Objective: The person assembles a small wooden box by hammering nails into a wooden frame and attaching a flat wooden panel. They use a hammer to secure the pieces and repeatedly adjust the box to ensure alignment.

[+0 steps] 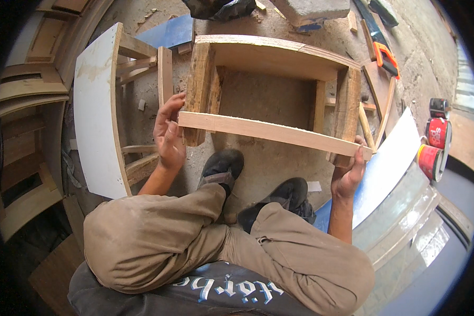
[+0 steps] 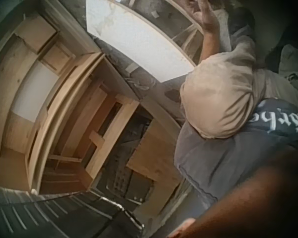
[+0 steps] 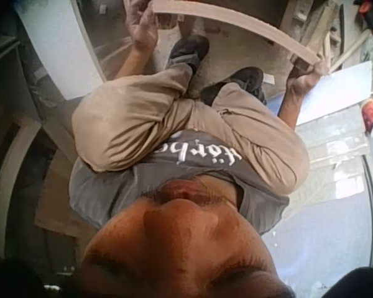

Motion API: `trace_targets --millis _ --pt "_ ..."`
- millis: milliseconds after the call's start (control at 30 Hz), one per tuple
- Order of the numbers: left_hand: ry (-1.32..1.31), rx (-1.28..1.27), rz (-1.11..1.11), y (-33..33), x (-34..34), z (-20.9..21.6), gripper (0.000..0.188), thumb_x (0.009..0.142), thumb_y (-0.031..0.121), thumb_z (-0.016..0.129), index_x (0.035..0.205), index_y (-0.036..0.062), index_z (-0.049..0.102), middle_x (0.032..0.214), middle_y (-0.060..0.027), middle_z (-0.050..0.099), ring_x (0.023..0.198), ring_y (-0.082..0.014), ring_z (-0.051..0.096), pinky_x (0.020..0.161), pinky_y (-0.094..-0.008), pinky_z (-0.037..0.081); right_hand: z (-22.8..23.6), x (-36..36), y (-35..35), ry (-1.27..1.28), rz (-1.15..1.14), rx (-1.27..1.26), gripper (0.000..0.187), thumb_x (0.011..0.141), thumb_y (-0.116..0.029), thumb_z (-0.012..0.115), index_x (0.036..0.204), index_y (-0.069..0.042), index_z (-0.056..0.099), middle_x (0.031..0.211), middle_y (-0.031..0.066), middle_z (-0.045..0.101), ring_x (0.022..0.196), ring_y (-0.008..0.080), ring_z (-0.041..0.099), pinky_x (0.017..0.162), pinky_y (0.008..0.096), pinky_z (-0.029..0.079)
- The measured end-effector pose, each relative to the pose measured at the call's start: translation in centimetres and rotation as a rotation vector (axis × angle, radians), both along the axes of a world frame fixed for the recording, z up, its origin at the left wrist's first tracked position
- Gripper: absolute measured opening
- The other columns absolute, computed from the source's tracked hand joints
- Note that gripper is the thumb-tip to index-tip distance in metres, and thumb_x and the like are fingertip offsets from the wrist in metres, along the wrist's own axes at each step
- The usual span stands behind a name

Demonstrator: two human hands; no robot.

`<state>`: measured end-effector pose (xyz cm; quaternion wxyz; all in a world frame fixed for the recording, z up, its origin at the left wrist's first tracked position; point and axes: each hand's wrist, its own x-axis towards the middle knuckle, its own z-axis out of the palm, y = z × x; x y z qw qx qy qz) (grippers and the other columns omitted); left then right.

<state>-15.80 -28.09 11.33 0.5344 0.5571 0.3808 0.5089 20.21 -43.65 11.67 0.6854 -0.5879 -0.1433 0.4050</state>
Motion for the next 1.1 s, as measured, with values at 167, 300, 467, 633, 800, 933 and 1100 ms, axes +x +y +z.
trace_targets --millis 167,300,467,633,800,933,1100 --pt "-0.012 -0.026 0.029 -0.9 -0.3 0.0 0.035 0.088 0.019 0.061 0.117 -0.0002 0.063 0.134 -0.0161 0.052 0.126 -0.0240 0.048 0.110 -0.0394 0.032 -0.8 0.5 -0.2 -0.021 -0.078 -0.005 0.045 0.100 -0.037 0.049 0.130 -0.003 0.052 0.119 0.0073 0.058 0.113 0.0187 0.054 0.100 0.0369 0.042" --pt "-0.021 -0.015 0.030 -0.9 -0.3 -0.2 0.032 0.086 0.017 0.059 0.113 -0.0001 0.064 0.133 -0.0155 0.052 0.125 -0.0234 0.048 0.109 -0.0389 0.032 -0.1 0.0 -0.2 -0.016 -0.081 0.000 0.044 0.100 -0.036 0.050 0.128 -0.003 0.053 0.116 0.0068 0.059 0.110 0.0184 0.055 0.098 0.0366 0.042" --pt "-0.044 -0.055 0.030 -0.9 -0.4 -0.3 0.035 0.081 0.023 0.061 0.108 0.0017 0.062 0.131 -0.0160 0.051 0.125 -0.0239 0.044 0.111 -0.0391 0.027 -0.1 -0.2 -0.2 -0.023 -0.065 0.014 0.043 0.098 -0.036 0.052 0.126 -0.003 0.054 0.112 0.0072 0.060 0.106 0.0182 0.056 0.094 0.0350 0.044" --pt "0.020 -0.082 0.041 -0.6 -0.2 -0.8 0.042 0.074 0.028 0.056 0.109 0.0041 0.056 0.133 -0.0163 0.047 0.123 -0.0228 0.045 0.108 -0.0359 0.032 -1.3 -0.3 -0.3 -0.063 -0.081 0.014 0.046 0.098 -0.037 0.051 0.127 -0.003 0.050 0.115 0.0079 0.057 0.108 0.0183 0.055 0.092 0.0334 0.045" --pt "-0.043 -0.145 0.025 -0.4 -0.1 -1.2 0.044 0.072 0.029 0.055 0.110 0.0060 0.054 0.133 -0.0151 0.046 0.125 -0.0244 0.045 0.109 -0.0386 0.032 -0.7 -1.0 1.1 -0.064 -0.063 0.099 0.044 0.094 -0.031 0.054 0.126 -0.001 0.048 0.115 0.0093 0.053 0.109 0.0184 0.054 0.096 0.0323 0.043" --pt "-0.025 -0.148 0.069 -0.9 0.2 -1.1 0.039 0.079 0.029 0.057 0.110 0.0065 0.055 0.137 -0.0157 0.047 0.131 -0.0251 0.043 0.111 -0.0403 0.032 -1.0 -0.5 0.8 -0.156 -0.080 0.072 0.045 0.093 -0.031 0.055 0.125 0.000 0.049 0.115 0.0094 0.054 0.109 0.0181 0.054 0.097 0.0319 0.042" --pt "-0.108 -0.114 0.061 -0.2 1.2 -0.7 0.058 0.082 0.029 0.058 0.133 0.0056 0.042 0.139 -0.0173 0.042 0.132 -0.0289 0.042 0.114 -0.0439 0.032 -1.0 -0.7 0.9 -0.140 -0.045 0.068 0.047 0.096 -0.034 0.050 0.130 -0.002 0.045 0.116 0.0094 0.056 0.108 0.0184 0.056 0.097 0.0330 0.044"
